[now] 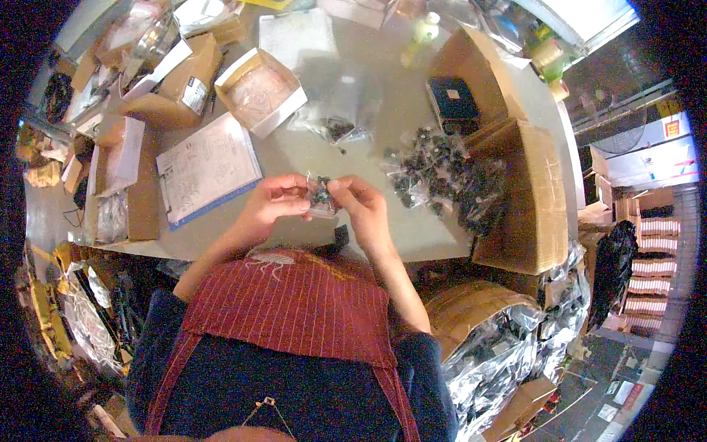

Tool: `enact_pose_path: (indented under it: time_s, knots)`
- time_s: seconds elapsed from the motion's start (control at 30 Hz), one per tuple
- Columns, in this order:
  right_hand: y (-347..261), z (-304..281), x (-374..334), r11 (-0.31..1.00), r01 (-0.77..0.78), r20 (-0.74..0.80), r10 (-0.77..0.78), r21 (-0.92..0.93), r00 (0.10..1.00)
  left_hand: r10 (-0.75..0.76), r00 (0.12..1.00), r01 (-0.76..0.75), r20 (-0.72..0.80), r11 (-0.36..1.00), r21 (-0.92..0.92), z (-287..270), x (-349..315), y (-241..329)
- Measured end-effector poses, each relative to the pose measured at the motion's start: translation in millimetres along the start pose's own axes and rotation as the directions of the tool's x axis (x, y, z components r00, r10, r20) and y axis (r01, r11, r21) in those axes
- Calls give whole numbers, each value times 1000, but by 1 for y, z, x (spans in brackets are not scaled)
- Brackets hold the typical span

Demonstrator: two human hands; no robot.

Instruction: The person opens a bottle, pours liquid onto a cloth, and then picks up and handles small black parts one at a time on a work table, placing them into a plastic bag.

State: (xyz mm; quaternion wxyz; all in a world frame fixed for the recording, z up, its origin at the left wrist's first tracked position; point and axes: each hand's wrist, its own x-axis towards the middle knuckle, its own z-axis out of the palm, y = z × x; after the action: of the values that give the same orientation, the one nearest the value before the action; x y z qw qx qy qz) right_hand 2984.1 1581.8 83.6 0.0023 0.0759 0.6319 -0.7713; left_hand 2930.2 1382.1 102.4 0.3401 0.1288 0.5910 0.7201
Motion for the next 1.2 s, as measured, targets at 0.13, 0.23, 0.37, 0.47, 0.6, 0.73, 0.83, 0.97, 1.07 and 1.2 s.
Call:
enact_pose_path:
  time_s: [0.13,0.23,0.37,0.47,0.6,0.73,0.83,0.97,1.07,1.2]
  knots:
    - [0,1,-3,1000,11,-4,-11,10,1000,-6,1000,7,-13,1000,14,1,-3,1]
    - [0,1,-4,1000,-2,-10,2,17,1000,40,999,-41,-13,999,-16,4,-2,3]
    - [1,2,-4,999,-20,-23,21,44,1000,22,1000,-22,-13,1000,2,3,-1,3]
    - [5,0,-5,997,-22,-3,23,71,1000,18,1000,-18,-18,1000,-20,3,-1,2]
    - [-8,14,-13,998,63,9,-63,25,998,33,999,-34,-22,999,-41,2,-2,0]
    - [-10,12,-18,1000,-28,59,27,12,998,40,999,-41,-20,998,-41,0,-1,-4]
    - [-7,10,-18,999,-26,56,25,25,998,45,999,-45,1,997,-62,0,-2,-5]
    - [0,7,-14,998,-1,32,3,-60,999,29,999,-28,-34,1000,1,3,-3,-7]
    - [1,8,-11,989,48,22,-45,-137,999,14,1000,-15,-16,999,-34,1,-2,-10]
    - [0,10,-9,993,52,-2,-52,-102,999,23,1000,-23,-10,1000,1,-3,1,-16]
